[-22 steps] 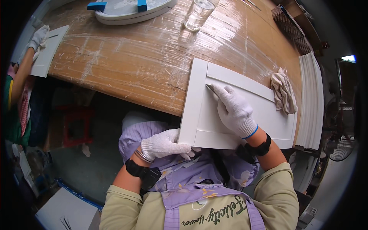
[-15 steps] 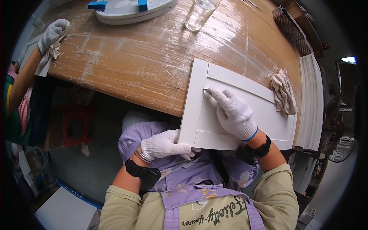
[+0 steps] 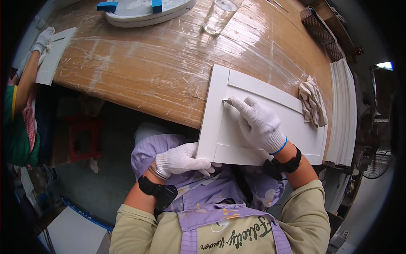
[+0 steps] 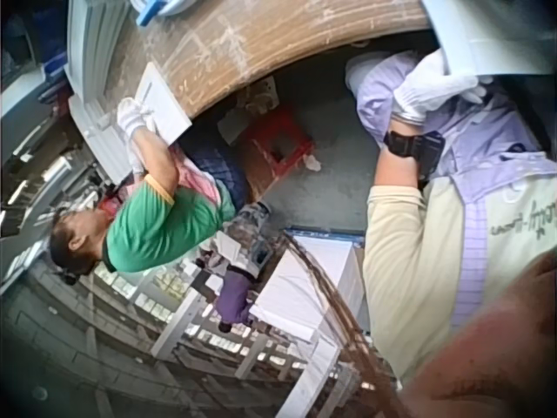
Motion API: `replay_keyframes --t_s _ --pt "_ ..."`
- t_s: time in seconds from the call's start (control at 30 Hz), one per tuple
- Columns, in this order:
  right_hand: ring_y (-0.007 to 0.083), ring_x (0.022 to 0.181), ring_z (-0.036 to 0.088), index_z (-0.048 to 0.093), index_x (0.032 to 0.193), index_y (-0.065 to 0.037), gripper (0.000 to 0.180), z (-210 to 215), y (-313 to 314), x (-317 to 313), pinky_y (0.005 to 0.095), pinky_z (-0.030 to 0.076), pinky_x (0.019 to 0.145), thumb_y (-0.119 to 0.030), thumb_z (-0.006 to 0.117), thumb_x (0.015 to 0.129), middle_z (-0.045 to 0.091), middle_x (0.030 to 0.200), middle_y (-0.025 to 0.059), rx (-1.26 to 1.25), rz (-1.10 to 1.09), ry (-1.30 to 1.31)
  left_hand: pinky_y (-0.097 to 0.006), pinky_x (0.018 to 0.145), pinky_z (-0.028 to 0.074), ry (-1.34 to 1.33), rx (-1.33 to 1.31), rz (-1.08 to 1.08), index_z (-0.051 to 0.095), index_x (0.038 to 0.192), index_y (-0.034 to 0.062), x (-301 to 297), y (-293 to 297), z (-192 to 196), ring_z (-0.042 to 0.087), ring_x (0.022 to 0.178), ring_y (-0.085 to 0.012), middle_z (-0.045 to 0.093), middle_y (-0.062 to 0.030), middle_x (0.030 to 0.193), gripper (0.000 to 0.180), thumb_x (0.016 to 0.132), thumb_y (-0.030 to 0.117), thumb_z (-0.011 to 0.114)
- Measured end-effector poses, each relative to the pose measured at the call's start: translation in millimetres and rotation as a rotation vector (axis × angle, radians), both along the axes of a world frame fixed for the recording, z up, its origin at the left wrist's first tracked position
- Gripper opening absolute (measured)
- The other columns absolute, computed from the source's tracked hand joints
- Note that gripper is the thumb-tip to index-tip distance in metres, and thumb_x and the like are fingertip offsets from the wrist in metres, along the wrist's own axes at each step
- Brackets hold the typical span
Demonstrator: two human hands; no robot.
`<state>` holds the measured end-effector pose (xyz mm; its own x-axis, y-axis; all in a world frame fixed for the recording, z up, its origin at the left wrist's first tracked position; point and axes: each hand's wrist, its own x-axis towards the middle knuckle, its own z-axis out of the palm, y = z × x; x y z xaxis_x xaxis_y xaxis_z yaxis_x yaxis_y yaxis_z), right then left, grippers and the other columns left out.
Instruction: Cleaning and inspecting white furniture panels using a cloth and a scraper.
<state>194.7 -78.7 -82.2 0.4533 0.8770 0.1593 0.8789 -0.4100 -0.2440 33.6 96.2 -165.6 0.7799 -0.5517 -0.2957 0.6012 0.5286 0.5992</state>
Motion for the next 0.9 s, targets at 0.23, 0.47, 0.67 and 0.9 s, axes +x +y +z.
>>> replay_keyframes --t_s 0.23,0.47,0.67,0.9 --pt "0.0309 0.066 0.060 0.056 0.121 -0.012 0.045 -3 -2 3 0.0386 0.050 0.055 -0.002 0.055 0.077 0.057 0.085 0.0126 -0.025 -0.034 0.016 -0.038 0.086 0.053 -0.013 0.027 -0.012 0.045 0.128 -0.0040 1 1 2 0.062 0.099 -0.0260 0.059 -0.0195 0.115 0.055 0.085 0.022 0.067" --pt "0.0319 0.066 0.060 0.056 0.120 -0.010 0.042 1 -1 5 0.0388 0.050 0.055 -0.002 0.053 0.079 0.057 0.086 0.0142 -0.059 -0.007 0.022 -0.038 0.085 0.053 -0.008 0.014 -0.016 0.045 0.128 -0.0041 3 1 1 0.062 0.100 -0.0262 0.059 -0.0195 0.115 0.054 0.085 0.021 0.067" --pt "0.0317 0.064 0.059 0.057 0.120 -0.012 0.044 -3 -3 6 0.0388 0.049 0.053 -0.003 0.055 0.077 0.056 0.084 0.0131 -0.043 -0.018 0.020 -0.039 0.086 0.053 -0.011 0.010 -0.002 0.045 0.128 -0.0042 2 0 0 0.062 0.100 -0.0262 0.059 -0.0196 0.115 0.055 0.085 0.021 0.067" --pt "0.0312 0.063 0.059 0.056 0.120 -0.012 0.043 -3 5 -9 0.0384 0.048 0.054 -0.004 0.056 0.078 0.056 0.083 0.0116 -0.033 0.171 0.133 -0.036 0.081 0.055 -0.034 0.069 0.072 0.050 0.120 -0.0048 1 -4 3 0.064 0.092 -0.0245 0.061 -0.0174 0.107 0.040 0.087 0.011 0.064"
